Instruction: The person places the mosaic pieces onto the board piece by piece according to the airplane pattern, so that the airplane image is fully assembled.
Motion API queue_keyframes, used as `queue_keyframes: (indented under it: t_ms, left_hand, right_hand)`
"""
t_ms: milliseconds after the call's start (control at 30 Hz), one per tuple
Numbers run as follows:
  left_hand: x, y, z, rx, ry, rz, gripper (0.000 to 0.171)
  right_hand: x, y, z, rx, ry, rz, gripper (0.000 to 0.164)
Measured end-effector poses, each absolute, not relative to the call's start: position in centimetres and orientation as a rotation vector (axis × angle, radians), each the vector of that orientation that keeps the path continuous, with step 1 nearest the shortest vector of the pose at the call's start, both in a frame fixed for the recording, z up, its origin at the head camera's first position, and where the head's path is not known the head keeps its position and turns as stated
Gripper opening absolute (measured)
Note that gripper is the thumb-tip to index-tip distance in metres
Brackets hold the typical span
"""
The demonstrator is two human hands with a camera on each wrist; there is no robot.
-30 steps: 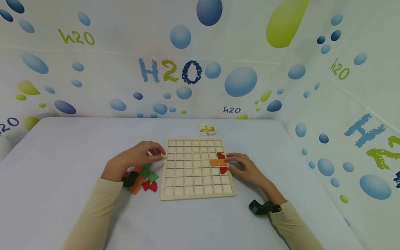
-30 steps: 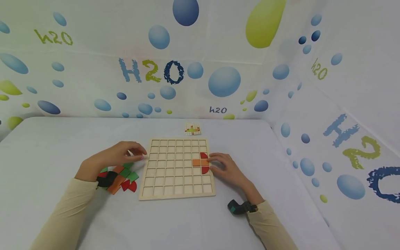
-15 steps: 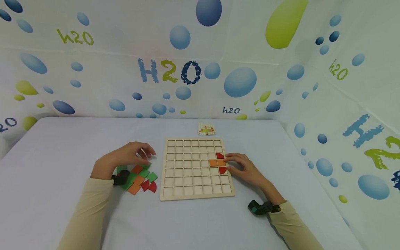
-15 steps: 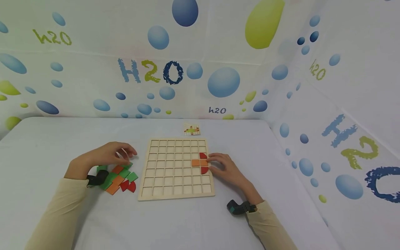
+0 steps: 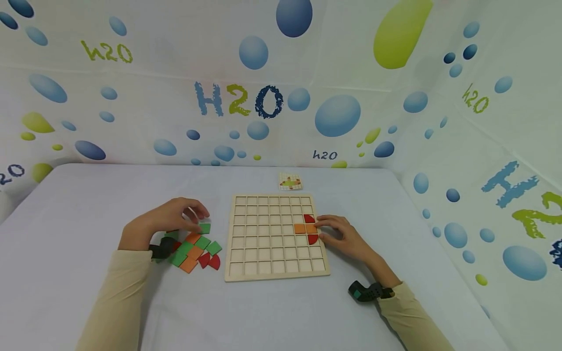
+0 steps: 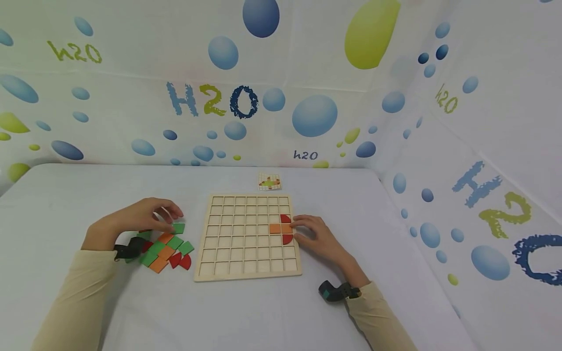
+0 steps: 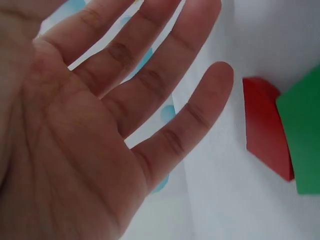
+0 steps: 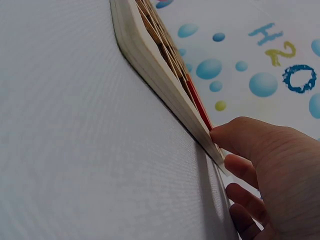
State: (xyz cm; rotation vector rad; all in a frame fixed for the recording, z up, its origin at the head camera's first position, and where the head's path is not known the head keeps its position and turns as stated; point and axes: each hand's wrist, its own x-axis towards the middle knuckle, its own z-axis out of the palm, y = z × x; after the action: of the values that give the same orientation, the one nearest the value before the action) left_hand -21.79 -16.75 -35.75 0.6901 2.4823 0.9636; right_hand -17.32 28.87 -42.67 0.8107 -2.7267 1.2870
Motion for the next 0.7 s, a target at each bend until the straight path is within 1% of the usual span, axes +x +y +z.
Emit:
queue_keyframes:
  t_ms: [233,400,567,700]
  left_hand:
    - [-21.5,-17.2,-35.6,0.559,2.494,0.901,0.04]
    - [-21.6,-17.6,-35.9,0.589,2.5,0.859,0.043]
    - [-21.7,-17.8,-36.1,0.563,2.502,0.858,0.042]
    - [-21.8,-17.9,-36.2,0.526,2.524,0.867,0.038]
  right_hand:
    - [-17.3,28.8,-42.6,0.8,-2.739,1.292,0.031]
    - [-17.3,28.9,-42.6,0.804,-2.734,1.297,0.031]
    - [-17.3,28.8,-42.5,0.814,-2.728,1.294,0.031]
    - [-17.3,28.8,-42.5,0.817,-2.727,1.289,0.031]
